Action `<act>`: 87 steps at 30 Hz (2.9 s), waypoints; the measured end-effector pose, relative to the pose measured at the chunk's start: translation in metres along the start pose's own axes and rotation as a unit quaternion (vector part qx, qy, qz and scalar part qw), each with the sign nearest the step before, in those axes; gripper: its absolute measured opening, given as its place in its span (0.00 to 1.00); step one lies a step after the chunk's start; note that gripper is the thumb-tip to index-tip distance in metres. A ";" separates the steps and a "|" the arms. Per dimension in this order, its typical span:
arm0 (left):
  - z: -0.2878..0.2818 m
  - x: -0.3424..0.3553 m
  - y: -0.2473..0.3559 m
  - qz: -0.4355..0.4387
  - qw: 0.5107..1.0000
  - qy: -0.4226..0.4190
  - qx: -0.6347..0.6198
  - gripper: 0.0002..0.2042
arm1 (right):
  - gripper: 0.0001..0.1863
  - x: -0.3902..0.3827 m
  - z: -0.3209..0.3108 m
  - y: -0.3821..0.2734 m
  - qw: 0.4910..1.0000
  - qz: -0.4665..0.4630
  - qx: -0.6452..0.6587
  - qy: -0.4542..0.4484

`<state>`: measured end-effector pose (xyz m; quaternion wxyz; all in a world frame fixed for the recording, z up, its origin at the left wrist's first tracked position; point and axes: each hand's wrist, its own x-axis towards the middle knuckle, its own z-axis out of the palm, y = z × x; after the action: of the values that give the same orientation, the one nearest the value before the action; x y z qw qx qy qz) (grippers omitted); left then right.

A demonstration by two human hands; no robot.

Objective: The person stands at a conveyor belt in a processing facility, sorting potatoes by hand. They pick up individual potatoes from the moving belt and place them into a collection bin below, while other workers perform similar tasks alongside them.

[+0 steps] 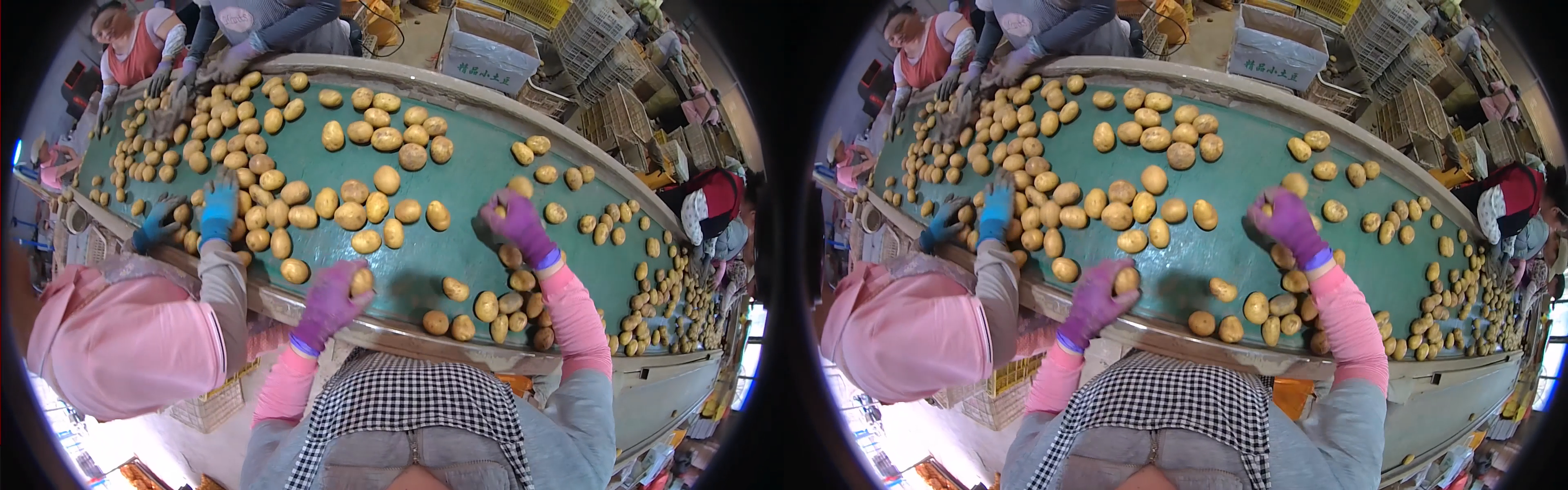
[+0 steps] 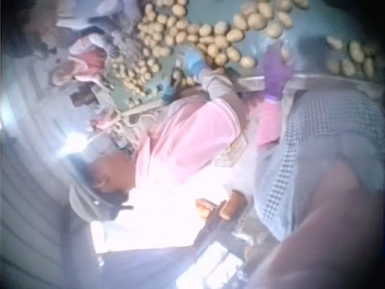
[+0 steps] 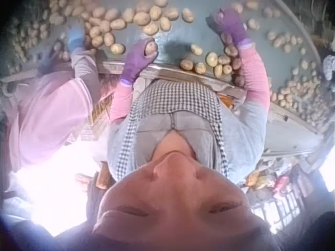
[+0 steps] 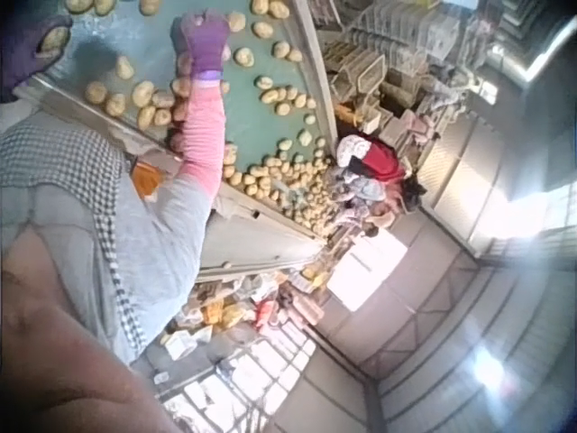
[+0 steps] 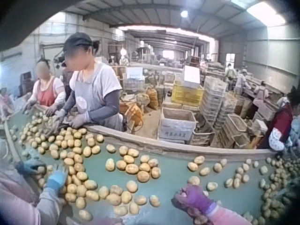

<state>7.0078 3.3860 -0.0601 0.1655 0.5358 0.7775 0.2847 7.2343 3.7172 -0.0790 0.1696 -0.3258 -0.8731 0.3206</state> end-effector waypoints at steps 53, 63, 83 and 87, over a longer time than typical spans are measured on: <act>0.291 -0.002 0.373 0.353 0.871 -0.259 -0.222 0.29 | 0.26 -0.754 0.082 0.200 0.166 0.530 0.600 0.576; 0.200 0.031 0.224 0.124 0.974 0.139 0.133 0.27 | 0.18 -0.468 -0.232 0.187 0.944 0.156 0.056 0.284; 0.241 0.087 0.240 -0.044 0.997 0.029 -0.060 0.28 | 0.16 -0.327 -0.285 0.335 0.988 0.108 -0.108 -0.010; 0.289 0.076 0.312 -0.074 0.969 -0.026 -0.235 0.28 | 0.23 -0.392 -0.324 0.352 0.925 0.060 0.366 0.077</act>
<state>7.3723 3.6152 -0.0893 0.3281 0.4298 0.7216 0.4323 7.8465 3.8019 -0.1103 0.3240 -0.3168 -0.6580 0.6014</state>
